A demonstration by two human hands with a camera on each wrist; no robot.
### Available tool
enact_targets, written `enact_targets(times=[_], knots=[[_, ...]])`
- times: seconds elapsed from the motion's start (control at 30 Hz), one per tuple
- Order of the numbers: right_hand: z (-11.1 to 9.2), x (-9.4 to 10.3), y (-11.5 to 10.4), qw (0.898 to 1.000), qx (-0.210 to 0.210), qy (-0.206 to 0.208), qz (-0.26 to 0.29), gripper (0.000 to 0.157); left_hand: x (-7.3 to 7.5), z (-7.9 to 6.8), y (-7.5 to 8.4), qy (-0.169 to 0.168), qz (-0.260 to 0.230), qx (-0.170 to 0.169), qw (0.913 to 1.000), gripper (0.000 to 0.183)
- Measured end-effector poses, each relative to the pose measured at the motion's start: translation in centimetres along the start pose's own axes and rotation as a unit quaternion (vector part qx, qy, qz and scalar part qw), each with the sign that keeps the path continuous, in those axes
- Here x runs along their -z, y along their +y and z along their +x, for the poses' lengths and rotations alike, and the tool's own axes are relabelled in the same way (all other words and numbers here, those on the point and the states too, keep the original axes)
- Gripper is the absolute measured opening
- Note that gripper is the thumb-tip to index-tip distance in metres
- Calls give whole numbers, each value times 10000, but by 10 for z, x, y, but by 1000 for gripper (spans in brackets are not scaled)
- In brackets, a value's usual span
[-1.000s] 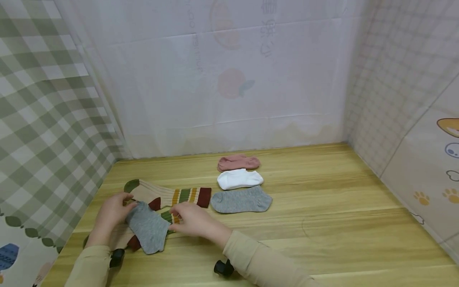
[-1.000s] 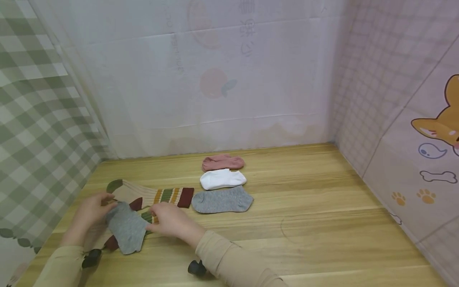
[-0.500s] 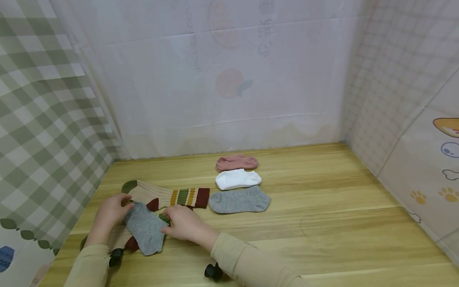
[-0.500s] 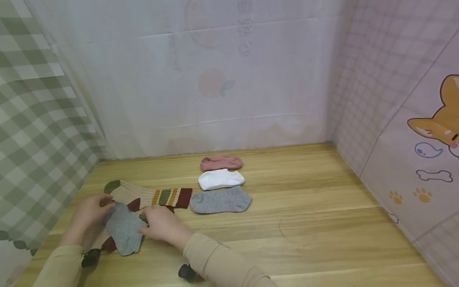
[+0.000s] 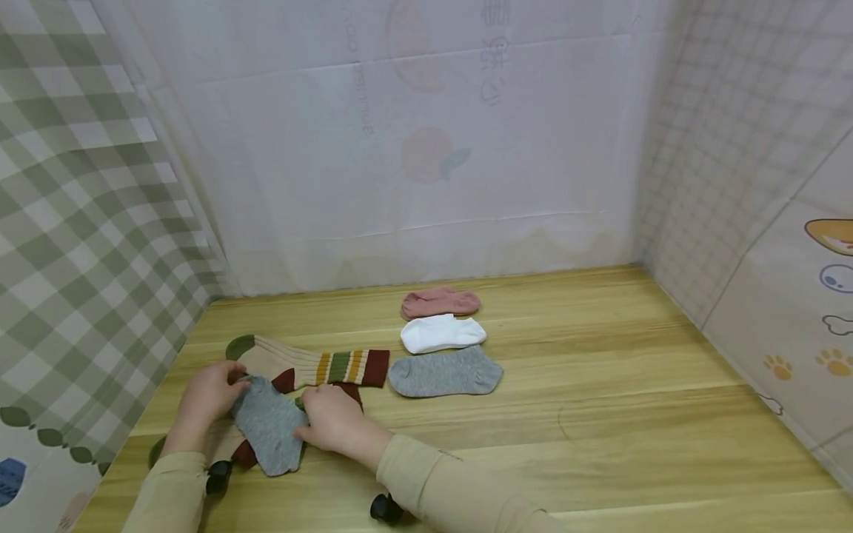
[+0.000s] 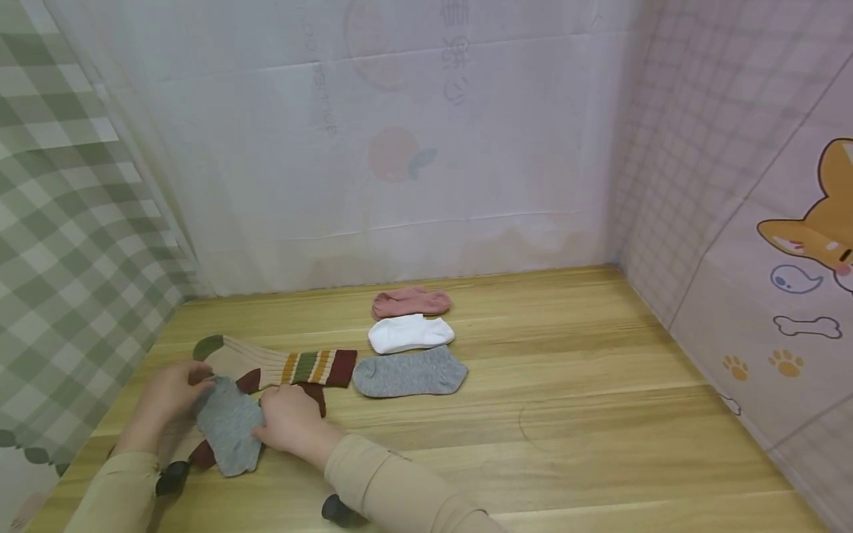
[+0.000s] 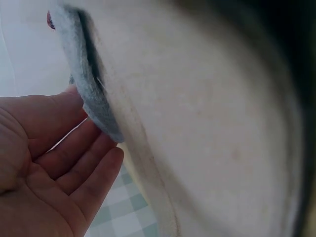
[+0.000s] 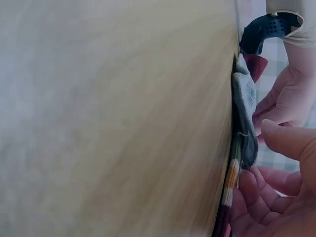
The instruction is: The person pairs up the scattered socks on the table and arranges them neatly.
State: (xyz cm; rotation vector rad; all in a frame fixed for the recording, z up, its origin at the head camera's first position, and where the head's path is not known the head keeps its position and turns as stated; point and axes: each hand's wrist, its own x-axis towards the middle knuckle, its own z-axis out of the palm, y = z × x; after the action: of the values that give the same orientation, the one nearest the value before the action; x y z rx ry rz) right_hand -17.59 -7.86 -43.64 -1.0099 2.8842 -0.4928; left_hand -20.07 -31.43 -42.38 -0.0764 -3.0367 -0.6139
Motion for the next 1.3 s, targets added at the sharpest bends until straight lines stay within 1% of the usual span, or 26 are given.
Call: enact_targets(times=[0.1, 0.23, 0.33, 0.43, 0.47, 0.53, 0.63, 0.67, 0.8, 0.9, 1.0, 1.1, 1.3], knots=[[2, -1, -3, 9998, -112, -9, -135, 27, 1, 0, 0, -33, -6, 30, 10000, 26], [2, -2, -6, 9996, -199, -1, -177, 31, 2, 0, 0, -65, -23, 40, 10000, 23], [2, -2, -7, 9997, -227, -8, -98, 32, 2, 1, -2, -48, -49, 49, 10000, 20], [1, -3, -7, 9996, -283, -16, 9, 38, 1, 2, -4, -13, -92, 65, 9999, 16], [1, -3, -8, 9995, -309, -22, 24, 38, 1, 2, -5, 9, -110, 60, 9999, 15], [1, -4, -8, 9994, -345, -16, 39, 31, 2, 1, -5, 40, -149, 52, 9999, 13], [2, -4, -6, 9995, -325, 20, 56, 13, 3, 0, -4, 104, -184, 7, 9998, 11], [2, -4, -5, 9995, -315, 45, 93, 9, 3, 0, -4, 119, -199, 6, 9997, 11], [1, -2, -2, 9987, -290, 165, 387, 14, 5, -2, -3, 292, -166, -21, 9994, 9], [0, -1, 0, 9971, -259, 337, 626, 12, 6, -4, -2, 449, -162, 18, 9989, 9], [0, 0, 2, 9944, -160, 616, 845, 8, 8, -6, 0, 613, -211, 41, 9979, 9], [0, 2, 3, 9898, -102, 875, 1116, 6, 10, -8, 2, 790, -271, -28, 9965, 8], [2, 5, 7, 9774, -97, 1202, 1737, 5, 16, -13, 10, 1049, -463, -144, 9933, 9]])
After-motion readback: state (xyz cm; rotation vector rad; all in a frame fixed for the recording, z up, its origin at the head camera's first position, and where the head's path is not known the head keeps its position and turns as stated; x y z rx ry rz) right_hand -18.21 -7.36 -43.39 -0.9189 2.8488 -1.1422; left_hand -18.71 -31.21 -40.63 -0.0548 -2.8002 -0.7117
